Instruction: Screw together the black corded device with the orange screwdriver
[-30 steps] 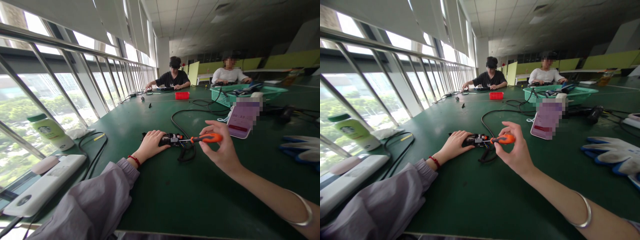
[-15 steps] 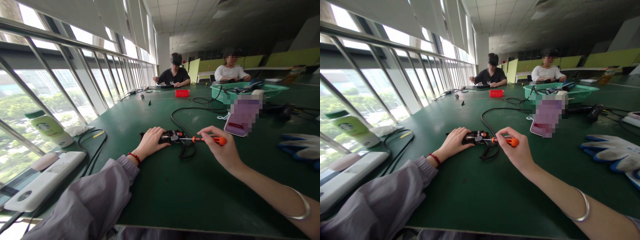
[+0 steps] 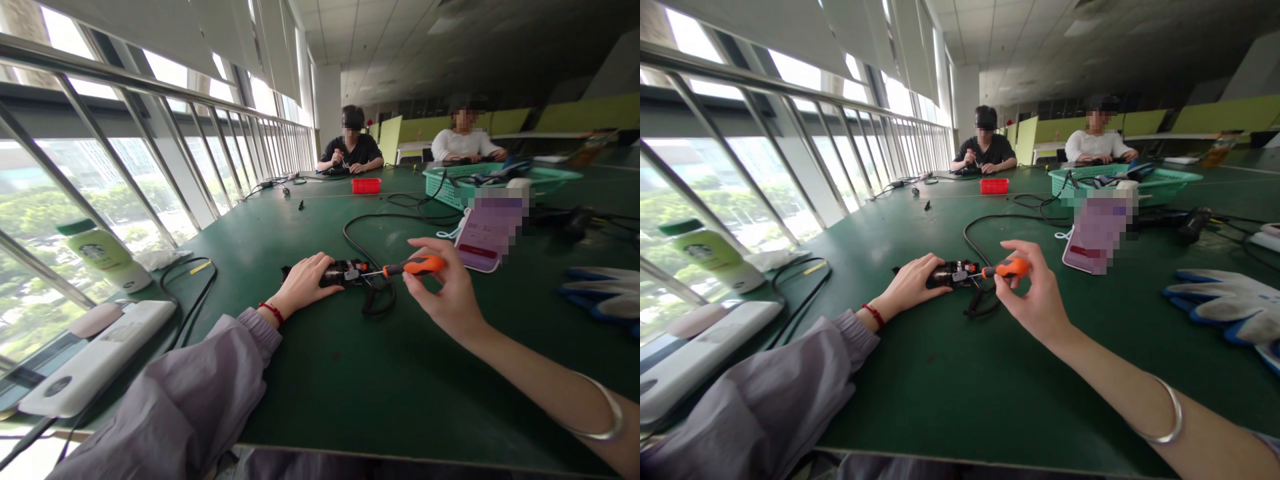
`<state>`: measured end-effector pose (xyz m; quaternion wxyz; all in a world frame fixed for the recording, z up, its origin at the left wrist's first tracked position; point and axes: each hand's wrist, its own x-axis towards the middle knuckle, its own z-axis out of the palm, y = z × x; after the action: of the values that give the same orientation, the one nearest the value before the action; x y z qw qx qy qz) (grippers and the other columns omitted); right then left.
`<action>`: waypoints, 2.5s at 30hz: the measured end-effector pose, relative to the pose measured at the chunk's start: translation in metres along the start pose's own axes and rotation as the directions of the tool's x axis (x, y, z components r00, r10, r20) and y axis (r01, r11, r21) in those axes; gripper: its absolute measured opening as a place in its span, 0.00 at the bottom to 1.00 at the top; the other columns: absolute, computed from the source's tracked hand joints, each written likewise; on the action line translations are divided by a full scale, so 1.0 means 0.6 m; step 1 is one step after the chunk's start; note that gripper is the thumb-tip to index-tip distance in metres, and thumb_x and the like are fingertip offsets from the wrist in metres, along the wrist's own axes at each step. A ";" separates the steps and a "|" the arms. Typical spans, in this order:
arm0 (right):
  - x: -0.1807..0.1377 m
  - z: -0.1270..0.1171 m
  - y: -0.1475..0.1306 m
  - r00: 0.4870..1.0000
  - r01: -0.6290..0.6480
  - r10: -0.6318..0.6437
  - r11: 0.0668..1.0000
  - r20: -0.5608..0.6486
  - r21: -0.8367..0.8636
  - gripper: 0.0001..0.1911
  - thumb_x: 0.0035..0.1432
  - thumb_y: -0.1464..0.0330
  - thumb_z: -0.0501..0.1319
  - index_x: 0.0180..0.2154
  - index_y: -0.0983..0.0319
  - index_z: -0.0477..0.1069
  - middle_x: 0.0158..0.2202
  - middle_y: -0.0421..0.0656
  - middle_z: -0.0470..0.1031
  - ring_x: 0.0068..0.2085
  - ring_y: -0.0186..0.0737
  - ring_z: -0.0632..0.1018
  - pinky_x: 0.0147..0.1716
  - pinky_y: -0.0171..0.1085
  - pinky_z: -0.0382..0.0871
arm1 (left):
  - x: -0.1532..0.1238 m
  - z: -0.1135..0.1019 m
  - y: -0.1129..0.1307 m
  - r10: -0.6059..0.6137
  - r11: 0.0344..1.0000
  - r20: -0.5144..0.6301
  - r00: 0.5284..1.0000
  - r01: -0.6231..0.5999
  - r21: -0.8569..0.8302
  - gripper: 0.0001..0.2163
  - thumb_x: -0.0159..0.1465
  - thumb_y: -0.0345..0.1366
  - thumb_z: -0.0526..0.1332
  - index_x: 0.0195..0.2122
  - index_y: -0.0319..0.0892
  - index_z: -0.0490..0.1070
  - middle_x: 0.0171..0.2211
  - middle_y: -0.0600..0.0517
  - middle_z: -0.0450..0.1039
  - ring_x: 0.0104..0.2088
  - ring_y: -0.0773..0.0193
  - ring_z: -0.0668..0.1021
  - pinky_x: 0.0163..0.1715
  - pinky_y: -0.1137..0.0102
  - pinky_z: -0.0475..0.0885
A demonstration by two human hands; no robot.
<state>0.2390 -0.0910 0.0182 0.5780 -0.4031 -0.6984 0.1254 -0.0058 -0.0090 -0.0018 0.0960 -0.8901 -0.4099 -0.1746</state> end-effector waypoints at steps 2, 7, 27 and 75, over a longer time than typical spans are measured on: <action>0.001 0.001 0.002 0.998 0.042 -0.041 0.999 -0.037 0.010 0.24 0.50 0.70 0.62 0.49 0.58 0.60 0.34 0.40 0.71 0.34 0.37 0.75 0.35 0.38 0.71 | 0.000 0.000 -0.001 0.003 1.000 0.002 1.000 -0.003 -0.008 0.22 0.59 0.54 0.58 0.44 0.41 0.64 0.42 0.48 0.69 0.37 0.58 0.74 0.37 0.65 0.68; -0.001 -0.005 -0.003 0.992 -0.048 0.051 0.998 0.114 -0.027 0.08 0.56 0.65 0.59 0.38 0.60 0.67 0.18 0.33 0.65 0.18 0.30 0.66 0.20 0.32 0.63 | 0.000 0.003 -0.003 0.015 1.000 -0.005 1.000 -0.015 -0.021 0.22 0.59 0.55 0.57 0.45 0.42 0.63 0.42 0.48 0.69 0.37 0.58 0.74 0.37 0.65 0.69; 0.004 -0.005 -0.001 0.999 -0.037 0.036 0.999 0.016 0.034 0.30 0.48 0.70 0.63 0.52 0.58 0.56 0.34 0.40 0.70 0.32 0.37 0.74 0.30 0.36 0.70 | 0.001 0.001 -0.002 -0.006 0.999 0.021 1.000 0.007 -0.043 0.23 0.59 0.55 0.56 0.47 0.42 0.64 0.42 0.48 0.69 0.38 0.57 0.74 0.38 0.64 0.69; 0.005 -0.003 0.010 0.999 -0.033 0.034 0.997 -0.012 0.068 0.26 0.48 0.69 0.64 0.49 0.58 0.58 0.32 0.38 0.68 0.29 0.35 0.72 0.30 0.36 0.69 | 0.003 0.000 0.005 -0.017 1.000 0.077 0.997 0.018 -0.009 0.18 0.66 0.47 0.49 0.49 0.40 0.66 0.45 0.45 0.71 0.44 0.56 0.73 0.46 0.61 0.67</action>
<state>0.2433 -0.0855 0.0169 0.5937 -0.3957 -0.6831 0.1560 -0.0026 -0.0098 -0.0011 0.0743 -0.8929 -0.4205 -0.1428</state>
